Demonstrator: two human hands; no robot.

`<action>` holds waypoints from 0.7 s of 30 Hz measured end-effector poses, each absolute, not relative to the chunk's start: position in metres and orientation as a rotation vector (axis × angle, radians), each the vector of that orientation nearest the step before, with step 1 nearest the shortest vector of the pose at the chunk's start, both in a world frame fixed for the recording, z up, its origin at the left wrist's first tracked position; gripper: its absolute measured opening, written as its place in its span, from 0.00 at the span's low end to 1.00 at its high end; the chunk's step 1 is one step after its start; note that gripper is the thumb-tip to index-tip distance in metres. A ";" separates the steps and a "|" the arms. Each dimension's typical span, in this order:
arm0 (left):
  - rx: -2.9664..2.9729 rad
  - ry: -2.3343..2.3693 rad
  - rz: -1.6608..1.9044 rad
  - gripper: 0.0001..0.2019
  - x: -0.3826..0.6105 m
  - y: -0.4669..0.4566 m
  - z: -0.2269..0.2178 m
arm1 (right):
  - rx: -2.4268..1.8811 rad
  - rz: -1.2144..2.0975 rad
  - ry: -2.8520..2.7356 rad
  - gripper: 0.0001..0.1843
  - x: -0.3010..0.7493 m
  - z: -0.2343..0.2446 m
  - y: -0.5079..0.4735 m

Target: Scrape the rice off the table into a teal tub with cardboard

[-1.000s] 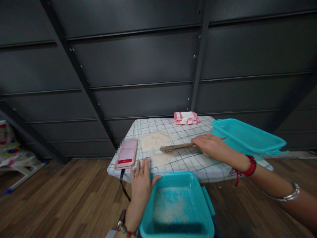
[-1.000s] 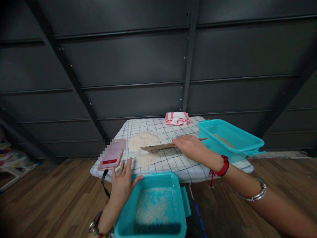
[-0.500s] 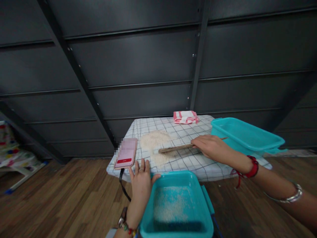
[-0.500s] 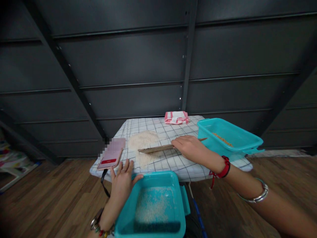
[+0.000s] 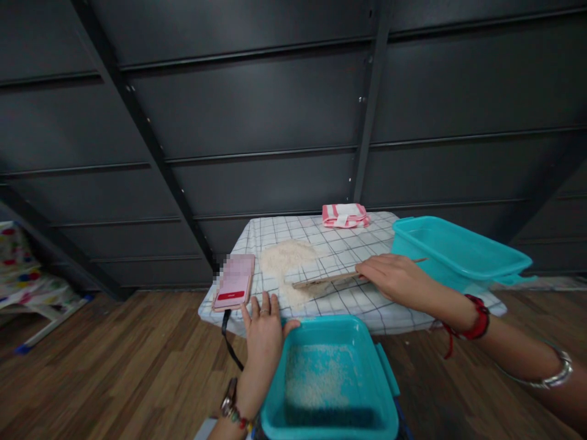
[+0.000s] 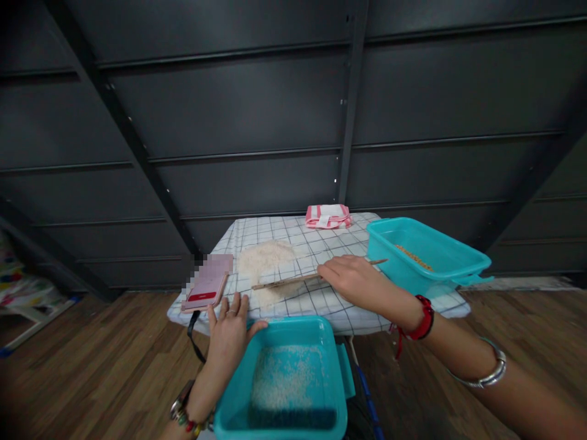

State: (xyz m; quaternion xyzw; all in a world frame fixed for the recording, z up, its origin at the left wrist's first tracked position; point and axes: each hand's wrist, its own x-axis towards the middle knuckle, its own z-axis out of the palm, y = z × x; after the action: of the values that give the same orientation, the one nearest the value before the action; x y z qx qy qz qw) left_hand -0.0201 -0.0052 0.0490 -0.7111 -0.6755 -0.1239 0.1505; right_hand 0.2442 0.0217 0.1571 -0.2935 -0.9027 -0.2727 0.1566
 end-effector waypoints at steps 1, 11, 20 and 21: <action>-2.042 -1.940 -0.359 0.29 -0.020 -0.005 0.049 | -0.829 -0.770 -2.586 0.11 0.244 0.158 0.019; -2.024 -1.921 -0.290 0.31 -0.021 -0.006 0.049 | -0.784 -0.772 -2.594 0.13 0.251 0.161 -0.001; -2.004 -1.911 -0.277 0.24 -0.022 -0.005 0.046 | -0.907 -0.578 -2.650 0.15 0.257 0.163 -0.030; -2.004 -1.918 -0.276 0.23 -0.021 -0.005 0.047 | -0.955 -0.563 -2.643 0.16 0.257 0.162 -0.034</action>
State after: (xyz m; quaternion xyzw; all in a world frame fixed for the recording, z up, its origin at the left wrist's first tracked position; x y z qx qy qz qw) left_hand -0.0212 -0.0052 0.0466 -0.7075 -0.6774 -0.0974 0.1761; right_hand 0.2572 -0.0342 0.1624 -0.3300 -0.9135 -0.1947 0.1371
